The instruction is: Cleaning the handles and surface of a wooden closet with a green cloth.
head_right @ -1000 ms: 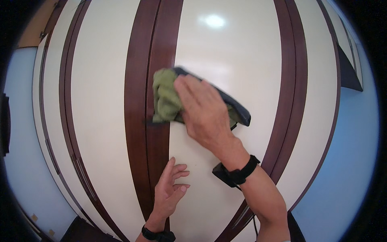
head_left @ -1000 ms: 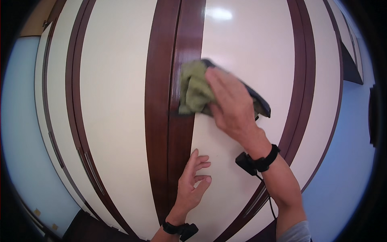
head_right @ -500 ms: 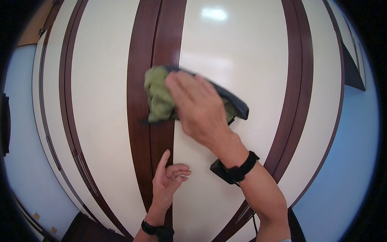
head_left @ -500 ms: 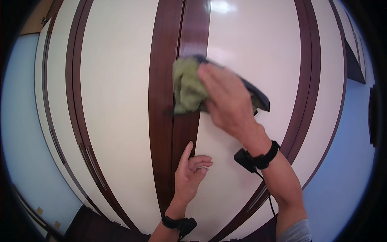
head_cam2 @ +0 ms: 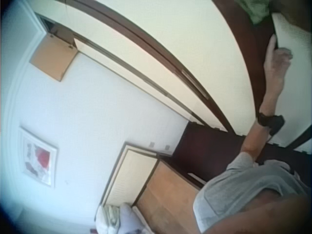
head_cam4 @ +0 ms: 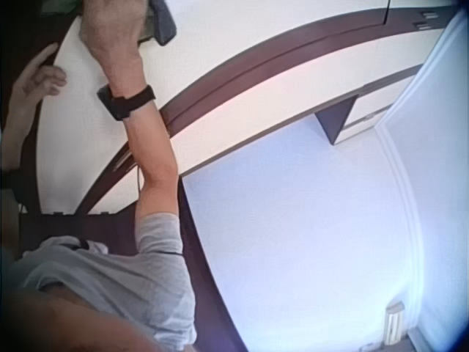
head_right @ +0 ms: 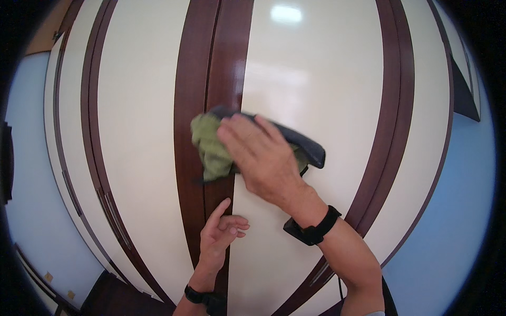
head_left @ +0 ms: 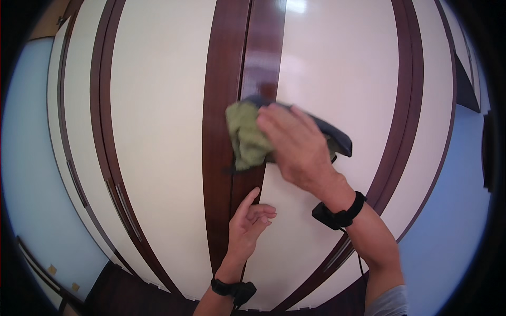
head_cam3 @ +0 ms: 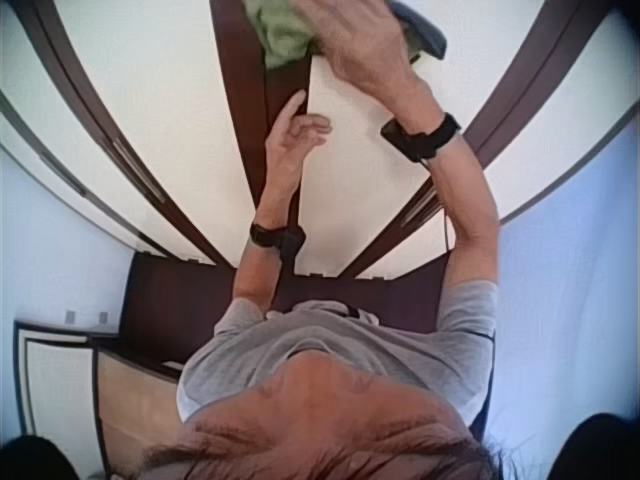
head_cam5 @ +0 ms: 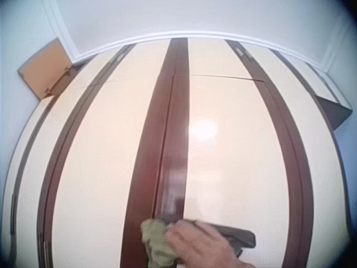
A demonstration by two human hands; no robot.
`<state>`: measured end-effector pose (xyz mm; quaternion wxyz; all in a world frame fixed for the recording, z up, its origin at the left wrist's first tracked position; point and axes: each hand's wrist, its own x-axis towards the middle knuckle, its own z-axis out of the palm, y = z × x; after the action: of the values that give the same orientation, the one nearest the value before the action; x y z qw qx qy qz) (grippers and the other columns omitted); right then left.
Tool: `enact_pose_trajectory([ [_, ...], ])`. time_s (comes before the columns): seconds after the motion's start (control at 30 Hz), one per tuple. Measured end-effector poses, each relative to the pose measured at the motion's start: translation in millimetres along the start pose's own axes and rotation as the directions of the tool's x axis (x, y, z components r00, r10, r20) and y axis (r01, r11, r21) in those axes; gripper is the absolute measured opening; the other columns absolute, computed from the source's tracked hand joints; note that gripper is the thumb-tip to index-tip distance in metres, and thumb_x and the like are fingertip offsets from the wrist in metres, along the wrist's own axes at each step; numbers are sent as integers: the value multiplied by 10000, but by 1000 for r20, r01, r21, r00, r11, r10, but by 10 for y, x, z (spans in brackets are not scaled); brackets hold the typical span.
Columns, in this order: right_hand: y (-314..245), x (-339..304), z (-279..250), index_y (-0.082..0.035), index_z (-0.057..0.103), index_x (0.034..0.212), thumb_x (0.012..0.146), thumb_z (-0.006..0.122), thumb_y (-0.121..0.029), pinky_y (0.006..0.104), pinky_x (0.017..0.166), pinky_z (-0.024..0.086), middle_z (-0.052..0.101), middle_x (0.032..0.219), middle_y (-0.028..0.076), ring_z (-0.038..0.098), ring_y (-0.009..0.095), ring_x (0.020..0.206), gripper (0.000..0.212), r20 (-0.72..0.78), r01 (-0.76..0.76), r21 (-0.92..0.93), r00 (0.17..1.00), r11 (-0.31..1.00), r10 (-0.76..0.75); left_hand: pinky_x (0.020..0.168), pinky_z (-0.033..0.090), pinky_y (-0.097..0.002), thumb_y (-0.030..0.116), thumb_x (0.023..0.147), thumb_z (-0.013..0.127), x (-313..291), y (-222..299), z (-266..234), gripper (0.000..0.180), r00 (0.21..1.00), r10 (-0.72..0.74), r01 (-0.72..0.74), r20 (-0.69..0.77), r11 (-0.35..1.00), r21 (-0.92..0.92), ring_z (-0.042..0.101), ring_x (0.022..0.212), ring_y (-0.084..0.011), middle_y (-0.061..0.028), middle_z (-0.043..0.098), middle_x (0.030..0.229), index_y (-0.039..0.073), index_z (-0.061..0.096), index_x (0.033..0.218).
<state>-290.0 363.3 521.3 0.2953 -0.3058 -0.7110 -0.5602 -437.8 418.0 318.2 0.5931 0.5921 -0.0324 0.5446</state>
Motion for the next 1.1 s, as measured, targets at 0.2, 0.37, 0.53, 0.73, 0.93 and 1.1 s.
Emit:
enact_pose_trajectory([
  [0.2,-17,-126,-25,-8,625,1437,885,650,2,523,1157,472,635,1484,176,628,357,1357,553,-8,-37,48,999,998,38,909,600,-368,66,1044,673,-47,-2,77,683,998,-43,44,-47,999,10,721,1125,-233,-145,733,1239,49,378,1660],
  [0.37,-157,-538,-55,-12,611,1452,908,625,-51,519,1217,424,618,1519,148,589,317,1422,546,194,74,141,976,987,-100,901,608,-375,52,1037,665,-48,-117,115,618,994,-61,55,-87,996,-77,722,1110,-241,-154,724,1246,41,438,1612],
  [0.53,104,-297,-126,-19,618,1442,866,646,6,543,1182,443,632,1491,152,608,335,1389,577,44,-48,11,998,999,48,889,624,-373,62,1032,674,-49,-16,173,646,991,-93,91,-97,996,-26,721,1108,-244,-151,717,1254,40,417,1625],
  [0.73,-7,-423,-15,-9,620,1441,873,636,7,538,1170,460,648,1466,171,607,355,1389,568,28,-55,59,998,997,53,875,639,-378,74,1028,681,-50,7,255,660,986,-79,77,-148,997,-24,712,1124,-243,-154,708,1262,40,410,1629],
  [0.93,-70,-767,-94,-28,666,1396,877,646,16,522,1177,463,679,1453,140,628,326,1387,522,192,10,189,980,982,-47,903,620,-361,1,1021,658,-47,-99,349,625,968,-188,177,-164,981,-80,688,1162,-230,-150,678,1301,21,430,1603],
  [1.1,350,-475,-200,-13,636,1430,849,663,32,536,1157,462,637,1488,160,621,347,1374,583,-26,-157,-12,987,987,157,900,623,-359,-6,1017,647,28,-19,476,584,974,-159,161,-164,987,-1,678,1166,-210,-128,674,1309,22,475,1575],
])
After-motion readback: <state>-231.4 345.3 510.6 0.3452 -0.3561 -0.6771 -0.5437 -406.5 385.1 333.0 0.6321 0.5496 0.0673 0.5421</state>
